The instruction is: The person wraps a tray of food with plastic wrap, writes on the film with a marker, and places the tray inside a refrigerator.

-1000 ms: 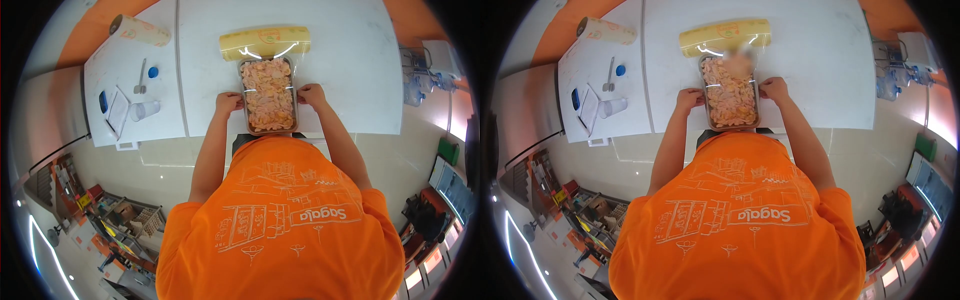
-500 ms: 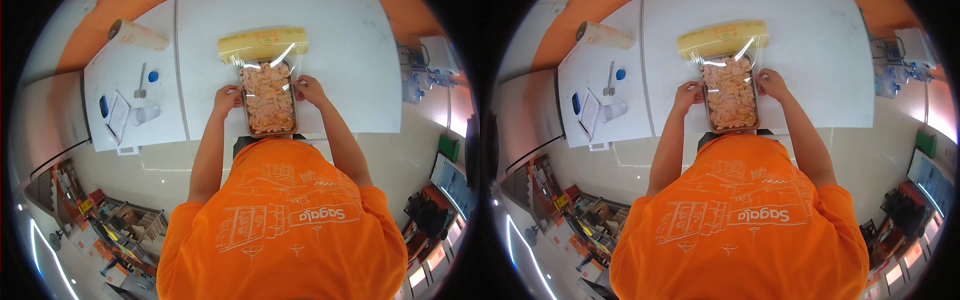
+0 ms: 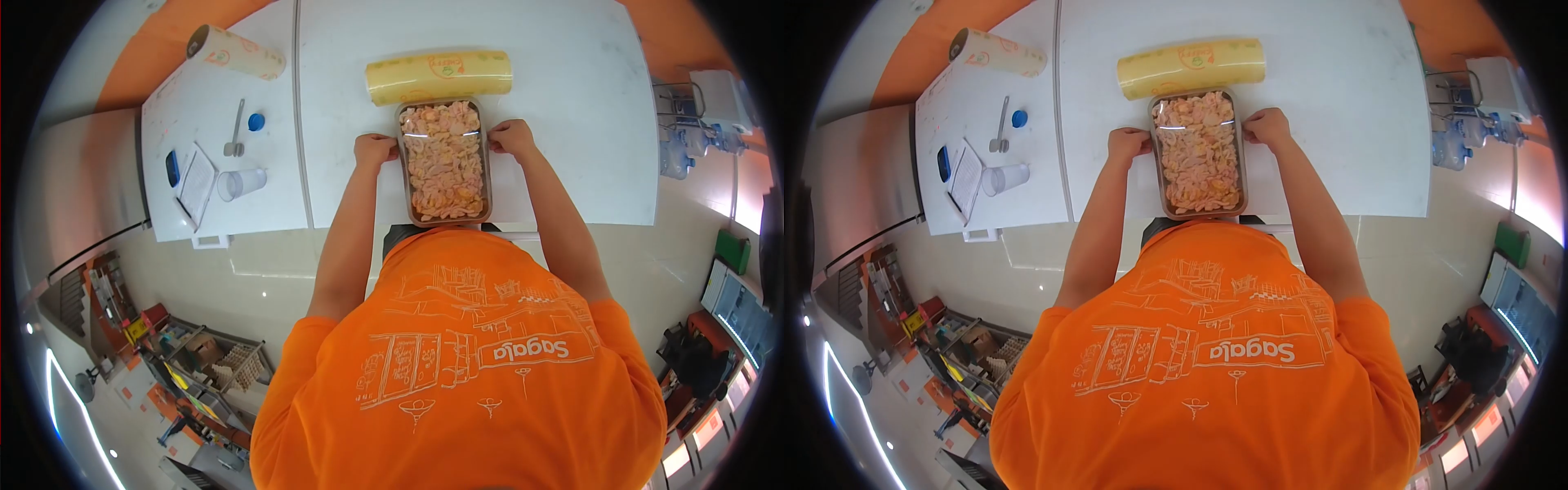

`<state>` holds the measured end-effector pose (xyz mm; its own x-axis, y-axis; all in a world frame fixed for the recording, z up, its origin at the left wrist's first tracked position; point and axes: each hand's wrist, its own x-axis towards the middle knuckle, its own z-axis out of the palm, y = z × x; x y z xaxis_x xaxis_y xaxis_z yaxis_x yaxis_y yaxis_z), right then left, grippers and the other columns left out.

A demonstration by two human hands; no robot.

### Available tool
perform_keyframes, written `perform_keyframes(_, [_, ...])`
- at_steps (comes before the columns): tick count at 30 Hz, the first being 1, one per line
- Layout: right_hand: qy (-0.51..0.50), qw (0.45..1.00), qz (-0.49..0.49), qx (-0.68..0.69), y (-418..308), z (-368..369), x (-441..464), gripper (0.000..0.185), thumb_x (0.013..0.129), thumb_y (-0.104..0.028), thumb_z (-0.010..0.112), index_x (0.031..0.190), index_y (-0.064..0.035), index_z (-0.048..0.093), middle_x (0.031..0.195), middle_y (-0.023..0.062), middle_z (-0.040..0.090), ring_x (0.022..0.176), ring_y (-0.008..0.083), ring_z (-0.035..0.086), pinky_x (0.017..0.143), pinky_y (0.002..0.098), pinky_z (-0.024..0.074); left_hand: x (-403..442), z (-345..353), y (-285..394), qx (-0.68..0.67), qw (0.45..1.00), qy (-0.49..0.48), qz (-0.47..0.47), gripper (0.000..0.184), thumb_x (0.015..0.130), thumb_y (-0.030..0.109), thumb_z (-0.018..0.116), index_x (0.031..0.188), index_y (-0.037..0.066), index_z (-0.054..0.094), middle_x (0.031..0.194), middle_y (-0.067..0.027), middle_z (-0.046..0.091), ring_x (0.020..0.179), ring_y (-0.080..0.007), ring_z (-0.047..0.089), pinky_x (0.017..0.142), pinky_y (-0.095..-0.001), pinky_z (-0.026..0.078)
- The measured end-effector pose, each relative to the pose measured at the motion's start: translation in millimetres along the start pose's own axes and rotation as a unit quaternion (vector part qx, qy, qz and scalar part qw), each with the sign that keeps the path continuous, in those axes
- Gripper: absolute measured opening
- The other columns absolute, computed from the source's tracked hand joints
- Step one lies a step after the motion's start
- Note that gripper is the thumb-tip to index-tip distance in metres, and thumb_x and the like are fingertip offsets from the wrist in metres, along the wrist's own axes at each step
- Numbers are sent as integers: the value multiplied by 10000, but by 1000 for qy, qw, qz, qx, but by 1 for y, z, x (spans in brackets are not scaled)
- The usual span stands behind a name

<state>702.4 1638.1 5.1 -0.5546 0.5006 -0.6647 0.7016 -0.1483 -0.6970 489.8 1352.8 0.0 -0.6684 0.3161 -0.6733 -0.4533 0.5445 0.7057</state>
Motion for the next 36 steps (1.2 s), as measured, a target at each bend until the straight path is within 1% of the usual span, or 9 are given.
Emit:
perform_keyframes(3, [-36, 998, 34, 48, -6, -2, 6, 194, 860, -70, 744, 990, 74, 729, 868, 148, 741, 709, 229, 742, 639, 338, 644, 11, -6, -3, -126, 989, -58, -44, 180, 851, -7, 696, 1012, -88, 700, 955, -193, 733, 854, -274, 734, 756, -373, 637])
perform_keyframes(6, [-78, 990, 59, 104, -9, -3, 5, 234, 857, -59, 741, 1044, 79, 710, 924, 153, 734, 780, 231, 735, 694, 348, 644, 22, -12, -15, -149, 981, -109, -68, 234, 869, 51, 701, 1064, -77, 684, 1009, -201, 720, 928, -290, 718, 836, -388, 619])
perform_keyframes(11, [-145, 969, 31, 199, -4, -18, -8, 302, 930, -130, 720, 1145, 75, 666, 963, 139, 706, 843, 216, 707, 731, 348, 626, 9, -21, -8, -209, 965, -135, -82, 323, 912, 185, 714, 1110, -63, 649, 919, -158, 711, 851, -268, 709, 799, -368, 617])
perform_keyframes(18, [-47, 997, -57, 34, -22, 1, -17, 271, 1001, -228, 670, 1058, 36, 639, 803, 110, 684, 663, 190, 680, 608, 328, 602, -2, -12, 10, -38, 993, -102, 38, 299, 984, 308, 711, 1075, 30, 645, 820, -111, 700, 666, -220, 695, 648, -346, 616])
perform_keyframes(21, [-38, 996, -69, 53, -5, 4, -18, 246, 1011, -231, 657, 1018, 14, 631, 763, 95, 677, 625, 179, 669, 576, 323, 592, -4, -11, 0, -51, 993, -102, 40, 209, 990, 230, 700, 1006, 31, 635, 763, -109, 690, 606, -213, 685, 580, -347, 606])
perform_keyframes(23, [-40, 994, -67, 76, 2, 1, -22, 221, 1016, -232, 658, 985, -15, 638, 754, 78, 678, 626, 168, 667, 577, 316, 589, -4, -10, -8, -78, 991, -108, 21, 211, 999, 241, 687, 1003, 35, 640, 787, -104, 692, 630, -218, 689, 606, -345, 610])
perform_keyframes(27, [-38, 992, -35, 112, 20, 2, -29, 228, 1006, -198, 650, 1039, 28, 644, 775, 111, 689, 618, 190, 678, 562, 327, 594, -9, -7, -27, -113, 988, -98, -27, 213, 993, 231, 684, 1013, 21, 650, 797, -102, 693, 637, -223, 689, 616, -346, 612])
perform_keyframes(32, [7, 997, 6, 70, -3, 2, -15, 205, 951, -163, 705, 953, 41, 695, 795, 131, 717, 649, 203, 710, 578, 326, 617, -5, -4, 15, -38, 997, -40, -47, 169, 911, 120, 725, 957, -39, 691, 855, -148, 733, 654, -243, 720, 605, -342, 621])
perform_keyframes(36, [8, 998, 16, 67, -13, -3, 8, 175, 905, -95, 726, 1002, 50, 706, 821, 115, 721, 678, 198, 707, 624, 325, 624, 8, -1, 39, -24, 999, -37, -30, 111, 859, 56, 731, 868, -53, 711, 880, -167, 752, 670, -255, 738, 577, -316, 617])
